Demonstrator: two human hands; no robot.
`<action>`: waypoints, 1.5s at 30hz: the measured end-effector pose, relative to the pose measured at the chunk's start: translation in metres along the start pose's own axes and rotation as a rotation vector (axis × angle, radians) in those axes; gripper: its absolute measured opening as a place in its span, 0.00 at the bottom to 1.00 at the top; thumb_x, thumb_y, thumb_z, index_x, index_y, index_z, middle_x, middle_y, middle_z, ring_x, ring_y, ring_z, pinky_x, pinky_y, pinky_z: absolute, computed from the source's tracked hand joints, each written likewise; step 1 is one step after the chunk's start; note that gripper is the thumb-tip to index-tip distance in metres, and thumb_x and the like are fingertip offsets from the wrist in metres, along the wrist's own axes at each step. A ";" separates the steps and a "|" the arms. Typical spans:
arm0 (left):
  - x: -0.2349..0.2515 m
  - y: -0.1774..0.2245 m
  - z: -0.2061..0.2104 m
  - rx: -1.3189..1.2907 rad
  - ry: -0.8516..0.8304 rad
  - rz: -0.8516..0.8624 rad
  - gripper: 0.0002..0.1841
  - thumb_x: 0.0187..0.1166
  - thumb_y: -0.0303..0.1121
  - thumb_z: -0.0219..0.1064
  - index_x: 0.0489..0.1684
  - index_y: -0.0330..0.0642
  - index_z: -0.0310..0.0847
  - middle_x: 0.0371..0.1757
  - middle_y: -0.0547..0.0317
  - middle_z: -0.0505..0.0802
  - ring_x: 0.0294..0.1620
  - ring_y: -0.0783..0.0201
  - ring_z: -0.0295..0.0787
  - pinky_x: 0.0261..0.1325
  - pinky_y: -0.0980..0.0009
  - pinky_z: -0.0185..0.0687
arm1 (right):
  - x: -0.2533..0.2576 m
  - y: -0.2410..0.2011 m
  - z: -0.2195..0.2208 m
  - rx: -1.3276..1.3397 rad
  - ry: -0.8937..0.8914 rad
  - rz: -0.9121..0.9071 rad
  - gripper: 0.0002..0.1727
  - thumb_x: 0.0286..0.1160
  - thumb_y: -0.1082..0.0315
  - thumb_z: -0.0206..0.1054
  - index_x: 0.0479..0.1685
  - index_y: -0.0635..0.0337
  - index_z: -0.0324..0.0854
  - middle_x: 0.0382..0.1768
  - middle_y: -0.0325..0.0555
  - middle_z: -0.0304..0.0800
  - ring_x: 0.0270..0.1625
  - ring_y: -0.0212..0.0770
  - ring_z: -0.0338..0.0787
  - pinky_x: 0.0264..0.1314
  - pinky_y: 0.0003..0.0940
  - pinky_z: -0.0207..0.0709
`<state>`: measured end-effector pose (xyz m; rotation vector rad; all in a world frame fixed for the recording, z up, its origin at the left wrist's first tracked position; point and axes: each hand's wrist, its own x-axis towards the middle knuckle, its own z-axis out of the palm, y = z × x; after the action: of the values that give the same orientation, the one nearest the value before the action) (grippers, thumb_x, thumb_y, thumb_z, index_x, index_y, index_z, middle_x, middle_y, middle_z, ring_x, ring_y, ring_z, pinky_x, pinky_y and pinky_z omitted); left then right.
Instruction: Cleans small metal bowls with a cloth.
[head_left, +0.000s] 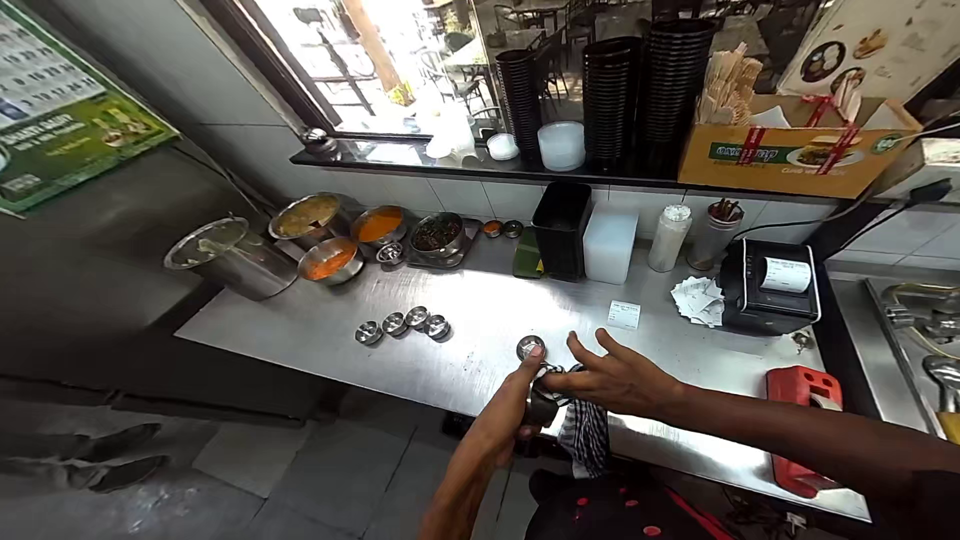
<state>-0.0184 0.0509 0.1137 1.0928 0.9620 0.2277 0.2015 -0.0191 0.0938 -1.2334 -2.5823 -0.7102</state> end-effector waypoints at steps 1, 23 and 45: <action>0.003 -0.001 -0.006 -0.029 -0.077 -0.060 0.40 0.79 0.77 0.43 0.36 0.47 0.83 0.17 0.58 0.80 0.10 0.71 0.68 0.12 0.78 0.60 | 0.003 -0.003 -0.001 0.025 -0.016 0.004 0.26 0.85 0.74 0.58 0.75 0.33 0.79 0.82 0.14 0.75 0.89 0.47 0.66 0.77 0.60 0.65; 0.001 -0.009 0.015 -0.194 0.314 0.955 0.30 0.88 0.59 0.45 0.60 0.45 0.84 0.42 0.57 0.90 0.37 0.66 0.88 0.42 0.71 0.86 | 0.050 -0.071 -0.054 0.535 -0.125 0.479 0.32 0.75 0.59 0.62 0.83 0.51 0.74 0.85 0.39 0.74 0.24 0.41 0.85 0.19 0.41 0.74; 0.074 -0.143 -0.071 0.250 0.702 0.812 0.30 0.83 0.45 0.68 0.79 0.42 0.65 0.70 0.49 0.82 0.62 0.55 0.87 0.64 0.54 0.89 | -0.055 -0.062 0.066 2.713 0.478 1.187 0.28 0.90 0.43 0.49 0.70 0.52 0.82 0.59 0.52 0.92 0.61 0.44 0.91 0.69 0.48 0.84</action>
<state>-0.0687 0.0721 -0.0540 1.6487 1.1224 1.2434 0.1903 -0.0566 -0.0045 -0.5729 -0.2267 1.7077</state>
